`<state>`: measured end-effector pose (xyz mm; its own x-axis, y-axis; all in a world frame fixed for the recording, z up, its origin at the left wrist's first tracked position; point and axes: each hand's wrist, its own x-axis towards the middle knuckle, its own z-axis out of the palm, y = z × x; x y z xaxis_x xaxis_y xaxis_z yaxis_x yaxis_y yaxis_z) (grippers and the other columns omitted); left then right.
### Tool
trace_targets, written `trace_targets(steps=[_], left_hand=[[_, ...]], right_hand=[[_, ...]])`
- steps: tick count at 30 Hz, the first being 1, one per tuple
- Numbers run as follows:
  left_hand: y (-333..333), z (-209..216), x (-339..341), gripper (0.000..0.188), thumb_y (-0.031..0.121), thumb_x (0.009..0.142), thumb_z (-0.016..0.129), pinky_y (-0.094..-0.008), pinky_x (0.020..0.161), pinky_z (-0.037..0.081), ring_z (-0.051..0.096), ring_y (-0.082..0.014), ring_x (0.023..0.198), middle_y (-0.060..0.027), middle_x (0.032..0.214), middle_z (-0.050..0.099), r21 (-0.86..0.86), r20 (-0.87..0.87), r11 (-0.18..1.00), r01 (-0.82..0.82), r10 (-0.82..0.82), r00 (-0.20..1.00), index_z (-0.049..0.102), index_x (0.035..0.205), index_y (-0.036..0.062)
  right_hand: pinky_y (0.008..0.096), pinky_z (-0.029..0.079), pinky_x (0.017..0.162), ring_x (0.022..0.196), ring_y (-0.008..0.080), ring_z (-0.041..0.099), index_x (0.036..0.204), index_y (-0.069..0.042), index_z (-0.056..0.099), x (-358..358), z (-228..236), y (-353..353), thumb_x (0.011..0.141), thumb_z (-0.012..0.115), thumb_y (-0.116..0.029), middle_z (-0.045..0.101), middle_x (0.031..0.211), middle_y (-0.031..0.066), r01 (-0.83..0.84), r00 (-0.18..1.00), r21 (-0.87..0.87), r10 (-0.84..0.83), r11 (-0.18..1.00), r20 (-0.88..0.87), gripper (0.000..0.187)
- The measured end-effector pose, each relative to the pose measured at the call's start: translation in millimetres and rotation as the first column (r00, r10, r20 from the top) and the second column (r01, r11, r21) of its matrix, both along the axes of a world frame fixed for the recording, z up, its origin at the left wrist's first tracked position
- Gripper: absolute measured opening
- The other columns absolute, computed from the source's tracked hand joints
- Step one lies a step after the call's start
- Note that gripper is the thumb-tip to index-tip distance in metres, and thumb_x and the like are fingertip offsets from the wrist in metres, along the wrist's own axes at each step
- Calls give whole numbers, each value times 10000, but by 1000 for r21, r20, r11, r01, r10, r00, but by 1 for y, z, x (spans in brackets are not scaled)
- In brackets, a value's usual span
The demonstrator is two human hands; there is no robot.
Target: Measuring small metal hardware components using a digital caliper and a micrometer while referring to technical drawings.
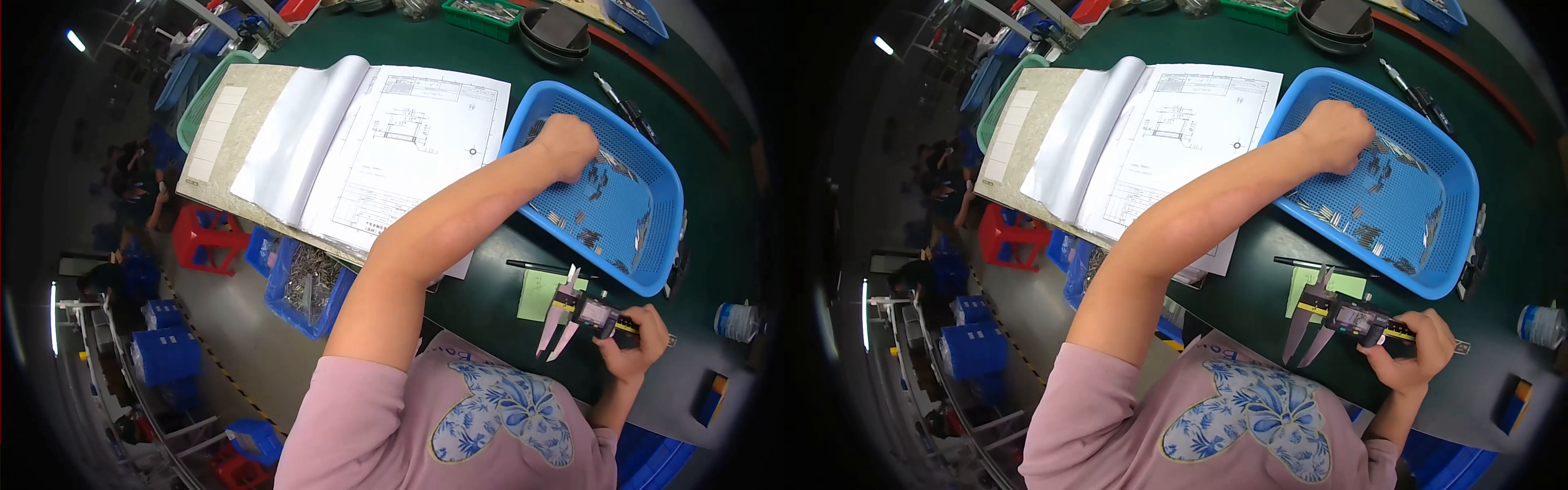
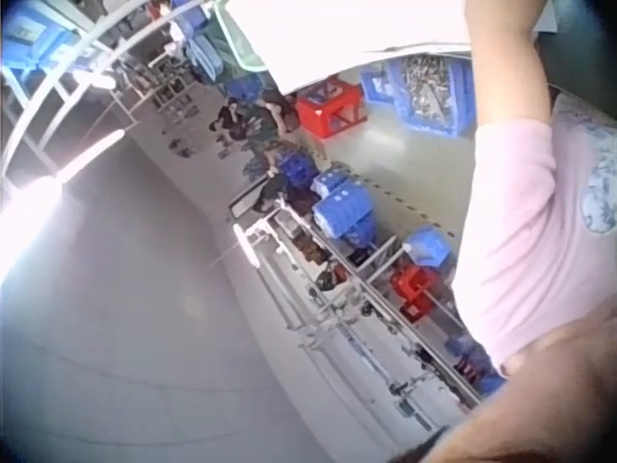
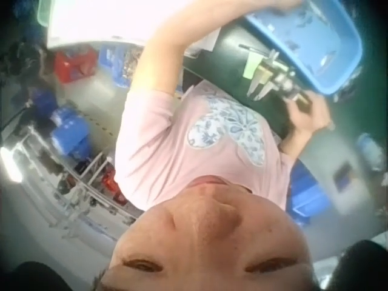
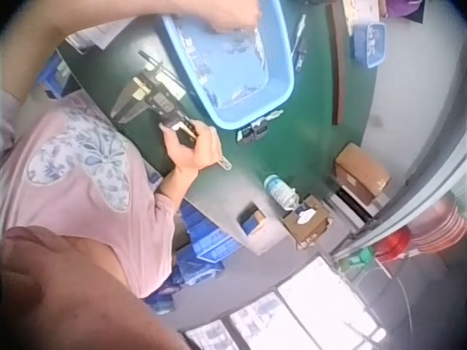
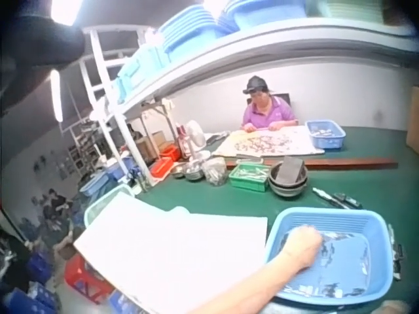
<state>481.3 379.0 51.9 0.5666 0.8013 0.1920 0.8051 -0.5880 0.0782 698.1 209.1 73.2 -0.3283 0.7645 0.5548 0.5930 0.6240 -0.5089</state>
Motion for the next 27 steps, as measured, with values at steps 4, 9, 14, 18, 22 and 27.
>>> trace_targets(steps=[4,9,14,18,22,27], left_hand=[[-7,4,3,140,82,541,611,-379,660,481,580,-304,747,-133,778,596,-66,232,995,-77,90,968,614,675,41],[-34,4,-3,85,34,604,561,-387,664,456,559,-301,748,-128,748,571,-168,574,984,-60,147,806,615,670,40],[-62,8,-5,97,16,630,556,-375,656,444,544,-288,715,-114,729,546,-52,712,997,49,3,702,641,662,49],[-68,5,-10,115,7,652,559,-361,646,439,532,-281,685,-114,722,531,98,719,995,17,-83,691,655,698,51],[-100,14,-5,88,28,679,581,-337,610,441,531,-259,663,-101,712,530,-30,858,998,60,-5,514,657,715,51],[-153,21,-23,186,113,723,654,-231,555,418,533,-99,659,-43,724,571,-435,897,705,560,394,201,618,884,26]], right_hand=[[247,293,416,440,156,403,637,-10,520,-5,9,-2,517,743,-370,462,529,47,4,999,17,-5,1000,32,440],[235,316,433,457,155,436,658,3,521,-15,15,0,520,743,-362,474,544,57,6,999,11,-6,1000,31,449],[228,321,440,464,146,445,667,-10,526,-34,29,8,511,760,-385,480,552,57,-19,998,23,17,1000,68,469],[226,325,445,466,146,452,673,-10,532,-50,34,11,519,774,-366,492,563,56,-83,993,59,78,995,91,457],[235,336,482,527,147,450,731,5,543,-46,39,8,503,752,-274,506,616,57,-58,995,18,57,998,86,416],[260,306,426,441,158,431,809,-22,607,-64,47,6,551,698,-109,471,543,57,-72,991,-49,77,996,105,287]])
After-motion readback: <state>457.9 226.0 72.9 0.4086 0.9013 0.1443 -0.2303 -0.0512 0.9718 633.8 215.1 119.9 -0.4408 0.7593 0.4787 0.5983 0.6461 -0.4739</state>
